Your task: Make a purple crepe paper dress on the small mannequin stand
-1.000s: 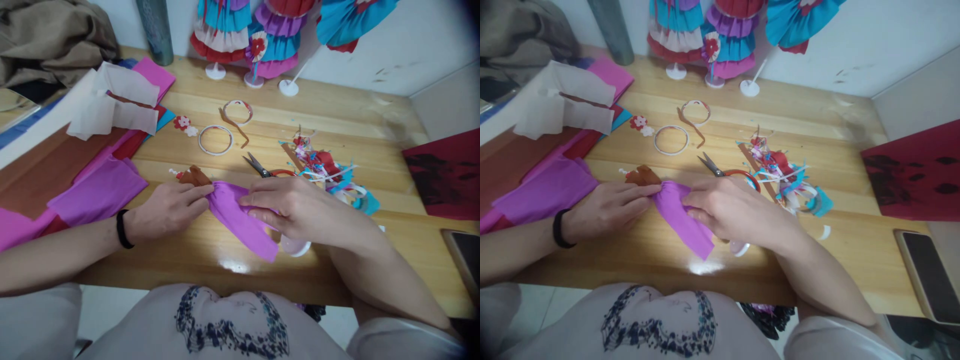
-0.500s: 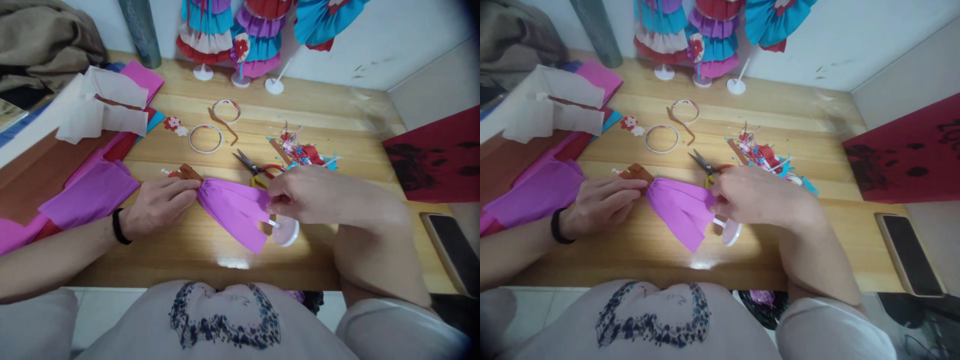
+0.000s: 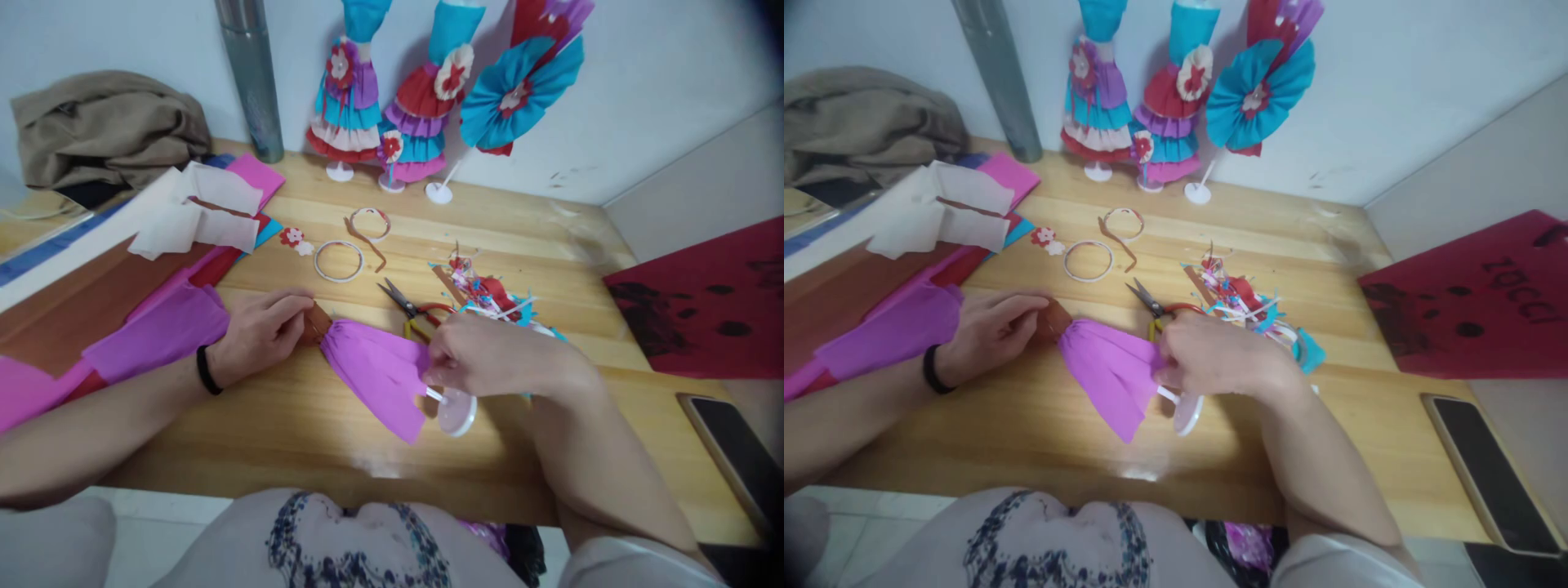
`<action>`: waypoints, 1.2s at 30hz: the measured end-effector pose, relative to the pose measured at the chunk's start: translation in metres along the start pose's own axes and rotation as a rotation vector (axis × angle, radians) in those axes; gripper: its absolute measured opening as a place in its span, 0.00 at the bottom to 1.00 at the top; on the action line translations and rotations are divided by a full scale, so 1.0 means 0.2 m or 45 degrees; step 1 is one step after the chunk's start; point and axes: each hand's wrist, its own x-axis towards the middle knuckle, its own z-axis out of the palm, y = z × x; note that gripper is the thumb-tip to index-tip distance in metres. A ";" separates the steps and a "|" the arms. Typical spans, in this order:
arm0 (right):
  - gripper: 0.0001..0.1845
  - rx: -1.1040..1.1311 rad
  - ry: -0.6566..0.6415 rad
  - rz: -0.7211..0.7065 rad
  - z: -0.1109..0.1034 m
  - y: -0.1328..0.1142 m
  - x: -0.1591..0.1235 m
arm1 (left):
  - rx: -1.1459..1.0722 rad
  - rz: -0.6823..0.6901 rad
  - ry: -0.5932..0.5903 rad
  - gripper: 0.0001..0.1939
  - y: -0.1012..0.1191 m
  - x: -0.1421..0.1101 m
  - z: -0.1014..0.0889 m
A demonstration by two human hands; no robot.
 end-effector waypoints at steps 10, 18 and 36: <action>0.15 0.018 -0.070 -0.170 0.00 -0.07 0.05 | -0.058 -0.238 -0.052 0.12 -0.08 0.00 0.07; 0.18 0.132 0.272 0.011 -0.01 0.07 0.10 | -0.156 -0.497 -0.024 0.11 -0.12 0.07 0.06; 0.13 0.386 0.956 -0.277 -0.03 0.10 0.20 | -0.365 0.055 -0.939 0.06 -0.33 0.52 0.09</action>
